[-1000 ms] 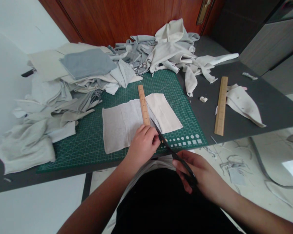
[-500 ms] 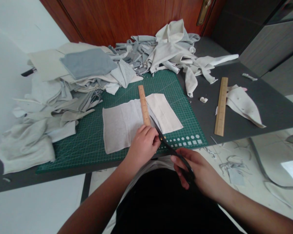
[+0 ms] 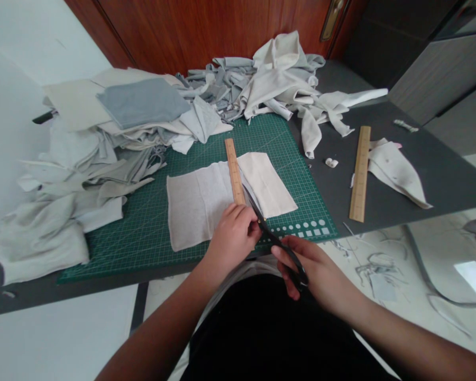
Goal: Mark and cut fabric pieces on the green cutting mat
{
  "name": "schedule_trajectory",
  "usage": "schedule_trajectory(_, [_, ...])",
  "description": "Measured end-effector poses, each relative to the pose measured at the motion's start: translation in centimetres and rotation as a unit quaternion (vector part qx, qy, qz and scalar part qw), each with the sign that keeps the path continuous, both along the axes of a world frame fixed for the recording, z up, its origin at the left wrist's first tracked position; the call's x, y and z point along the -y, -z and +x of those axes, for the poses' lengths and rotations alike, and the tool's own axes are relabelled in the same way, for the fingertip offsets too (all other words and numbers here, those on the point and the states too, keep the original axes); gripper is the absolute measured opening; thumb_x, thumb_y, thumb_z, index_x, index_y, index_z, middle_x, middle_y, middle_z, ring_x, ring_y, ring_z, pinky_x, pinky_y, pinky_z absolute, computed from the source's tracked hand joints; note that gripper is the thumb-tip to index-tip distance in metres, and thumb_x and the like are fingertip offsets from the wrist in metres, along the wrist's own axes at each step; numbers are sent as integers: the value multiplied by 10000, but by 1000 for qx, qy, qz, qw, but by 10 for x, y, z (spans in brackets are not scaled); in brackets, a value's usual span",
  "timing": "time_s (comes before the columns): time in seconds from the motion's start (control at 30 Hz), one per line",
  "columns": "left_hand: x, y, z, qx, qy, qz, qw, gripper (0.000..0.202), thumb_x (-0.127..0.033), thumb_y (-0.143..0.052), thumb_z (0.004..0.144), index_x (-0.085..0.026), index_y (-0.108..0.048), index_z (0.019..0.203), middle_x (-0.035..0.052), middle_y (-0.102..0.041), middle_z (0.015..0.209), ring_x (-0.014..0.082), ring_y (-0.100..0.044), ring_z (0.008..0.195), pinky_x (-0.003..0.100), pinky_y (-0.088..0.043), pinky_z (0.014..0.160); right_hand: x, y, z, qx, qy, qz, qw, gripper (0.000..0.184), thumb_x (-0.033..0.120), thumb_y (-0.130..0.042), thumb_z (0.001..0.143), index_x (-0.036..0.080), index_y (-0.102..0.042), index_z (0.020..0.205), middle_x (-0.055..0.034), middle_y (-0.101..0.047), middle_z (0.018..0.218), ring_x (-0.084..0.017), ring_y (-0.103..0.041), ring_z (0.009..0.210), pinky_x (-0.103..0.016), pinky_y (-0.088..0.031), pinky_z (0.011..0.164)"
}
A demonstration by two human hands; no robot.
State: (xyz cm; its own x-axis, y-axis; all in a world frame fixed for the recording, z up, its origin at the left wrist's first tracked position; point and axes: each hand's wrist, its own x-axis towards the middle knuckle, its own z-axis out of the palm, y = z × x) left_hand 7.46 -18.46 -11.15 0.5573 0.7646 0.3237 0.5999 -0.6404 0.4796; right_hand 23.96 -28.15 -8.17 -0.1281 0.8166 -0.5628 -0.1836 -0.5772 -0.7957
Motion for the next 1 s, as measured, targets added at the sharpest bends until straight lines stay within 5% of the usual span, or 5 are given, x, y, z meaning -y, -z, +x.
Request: schedule_trajectory(1.0, [-3, -1, 1, 9, 3, -48, 999, 276, -56, -641, 804, -227, -433, 741, -7, -529, 775, 204, -527, 818, 328, -435, 721, -17, 3, -6, -24, 28, 27, 999, 559, 661, -820, 679, 191, -538, 787, 54, -580, 561, -102, -527, 372, -218, -403, 365])
